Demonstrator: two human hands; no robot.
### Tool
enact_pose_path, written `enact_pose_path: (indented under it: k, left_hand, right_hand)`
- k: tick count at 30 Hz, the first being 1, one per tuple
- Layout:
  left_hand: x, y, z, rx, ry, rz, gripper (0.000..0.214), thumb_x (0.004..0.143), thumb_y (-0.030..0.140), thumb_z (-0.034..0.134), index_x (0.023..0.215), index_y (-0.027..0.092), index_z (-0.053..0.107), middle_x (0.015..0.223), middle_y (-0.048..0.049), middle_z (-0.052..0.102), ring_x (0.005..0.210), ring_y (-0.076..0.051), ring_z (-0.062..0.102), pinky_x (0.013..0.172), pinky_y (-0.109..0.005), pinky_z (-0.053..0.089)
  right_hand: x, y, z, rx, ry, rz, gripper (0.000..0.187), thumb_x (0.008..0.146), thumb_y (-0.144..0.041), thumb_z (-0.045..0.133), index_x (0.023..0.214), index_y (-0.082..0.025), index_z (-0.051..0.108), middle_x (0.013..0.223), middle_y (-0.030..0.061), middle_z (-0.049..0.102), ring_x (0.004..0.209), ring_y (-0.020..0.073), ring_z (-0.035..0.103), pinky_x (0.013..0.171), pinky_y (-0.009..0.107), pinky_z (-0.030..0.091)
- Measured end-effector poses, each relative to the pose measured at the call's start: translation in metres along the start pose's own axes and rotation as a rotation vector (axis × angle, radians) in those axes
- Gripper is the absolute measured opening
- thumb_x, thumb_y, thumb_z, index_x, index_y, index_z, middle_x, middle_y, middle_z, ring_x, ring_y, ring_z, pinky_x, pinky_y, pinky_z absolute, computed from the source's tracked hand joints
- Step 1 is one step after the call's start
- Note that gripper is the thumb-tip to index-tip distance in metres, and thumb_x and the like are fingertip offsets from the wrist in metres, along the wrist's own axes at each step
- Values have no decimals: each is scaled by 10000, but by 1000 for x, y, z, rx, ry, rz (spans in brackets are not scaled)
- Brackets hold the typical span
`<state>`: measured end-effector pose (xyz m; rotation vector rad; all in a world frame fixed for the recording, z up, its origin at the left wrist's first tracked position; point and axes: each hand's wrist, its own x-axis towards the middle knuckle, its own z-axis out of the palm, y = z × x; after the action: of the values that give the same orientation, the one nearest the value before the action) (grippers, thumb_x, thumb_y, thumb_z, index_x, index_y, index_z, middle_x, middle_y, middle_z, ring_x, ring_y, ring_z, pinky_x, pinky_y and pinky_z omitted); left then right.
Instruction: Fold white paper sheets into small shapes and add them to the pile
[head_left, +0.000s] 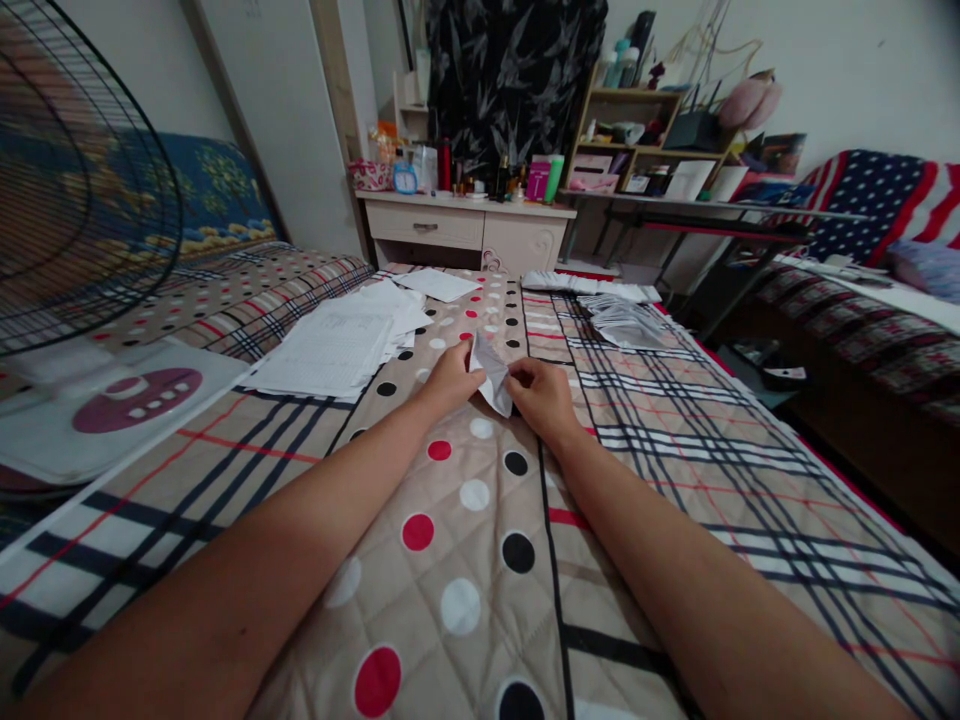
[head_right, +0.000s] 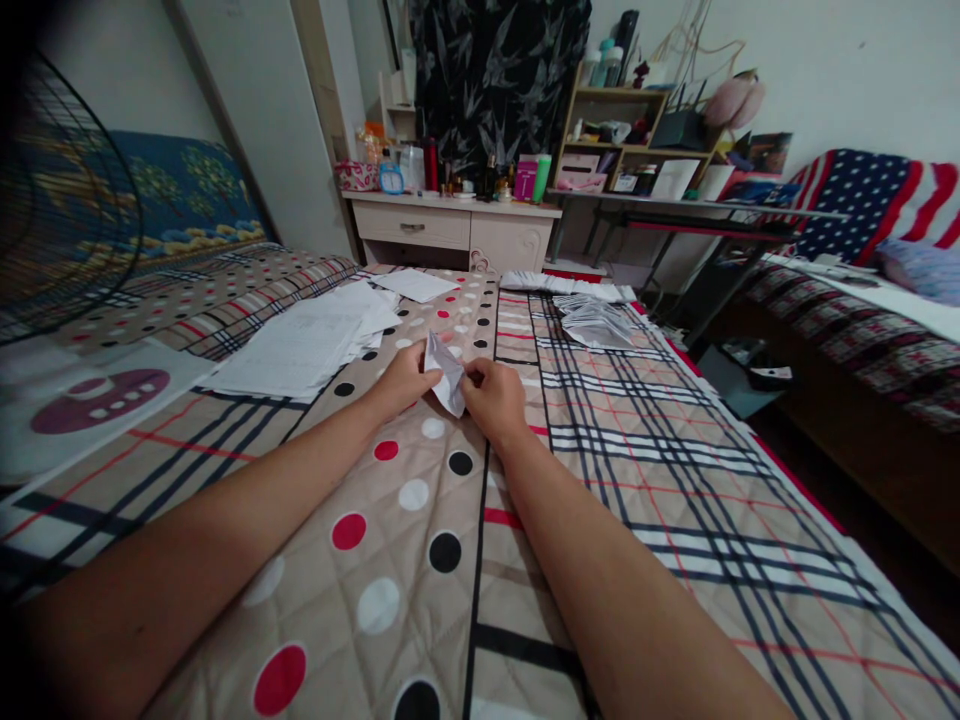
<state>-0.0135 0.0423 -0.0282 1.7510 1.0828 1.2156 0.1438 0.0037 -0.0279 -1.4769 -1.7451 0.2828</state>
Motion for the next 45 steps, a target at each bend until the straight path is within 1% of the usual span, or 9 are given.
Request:
enact_pose_path:
  k: [5,12,16,20,25,29,35,41,45]
  left_hand:
    - [-5,5,4,-224,-14,-193,540,701,21,575,1229,131,577,1062,-82,686,756,-154,660,596,-265,577]
    - [-9,11,10,-424,192,-287,379,682,-27,602,1026,131,573,969,-54,624,757,-131,653,611,-263,612]
    - [-9,10,9,-221,222,-252,350,693,38,658,1023,134,591,944,-55,644,663,-127,651,557,-268,597]
    - [-8,5,6,33,211,-176,313,721,261,726,992,119,667,924,-76,698,575,-142,646,513,-274,554]
    - [-7,3,1,399,234,-91,231,713,319,743,896,178,752,860,-58,748,782,-193,684,698,-283,524]
    - [-10,8,0,596,232,-101,166,706,301,755,857,231,763,860,-38,757,789,-197,679,679,-278,485]
    - [-8,2,0,561,121,-27,156,716,240,738,870,222,755,871,-44,754,780,-188,669,671,-270,477]
    - [-5,-2,-7,449,-2,-18,145,706,178,723,846,173,759,835,-48,756,763,-178,675,698,-265,492]
    - [-3,0,-14,453,-77,1,203,716,216,718,904,156,765,852,-48,761,776,-191,673,715,-278,494]
  right_hand:
    - [1,0,-6,25,164,39,210,781,-268,530,855,-183,708,788,35,708,706,168,621,672,261,456]
    - [2,3,-1,52,95,117,226,769,-244,550,946,-193,681,798,25,711,711,167,632,659,258,453]
    - [3,5,-1,37,116,89,173,742,-204,544,836,-177,686,715,16,685,653,153,611,611,245,418]
    - [3,2,-8,-125,126,121,153,747,-240,565,808,-195,698,698,11,686,651,161,606,586,254,370]
    - [0,-4,-15,-319,152,142,136,753,-266,581,825,-230,691,743,11,708,705,183,620,563,265,308]
    - [-1,-5,-14,-377,115,125,137,788,-318,590,849,-242,687,763,17,713,727,191,629,571,267,314]
    - [0,-4,-12,-417,16,112,214,796,-319,590,952,-279,732,851,28,740,792,217,658,610,274,375]
    - [-1,-8,-15,-457,-52,106,269,806,-259,526,934,-258,763,960,52,743,888,227,665,670,279,418]
    - [-1,-9,-15,-453,-47,84,311,873,-355,478,904,-240,765,957,63,736,879,222,660,659,285,410]
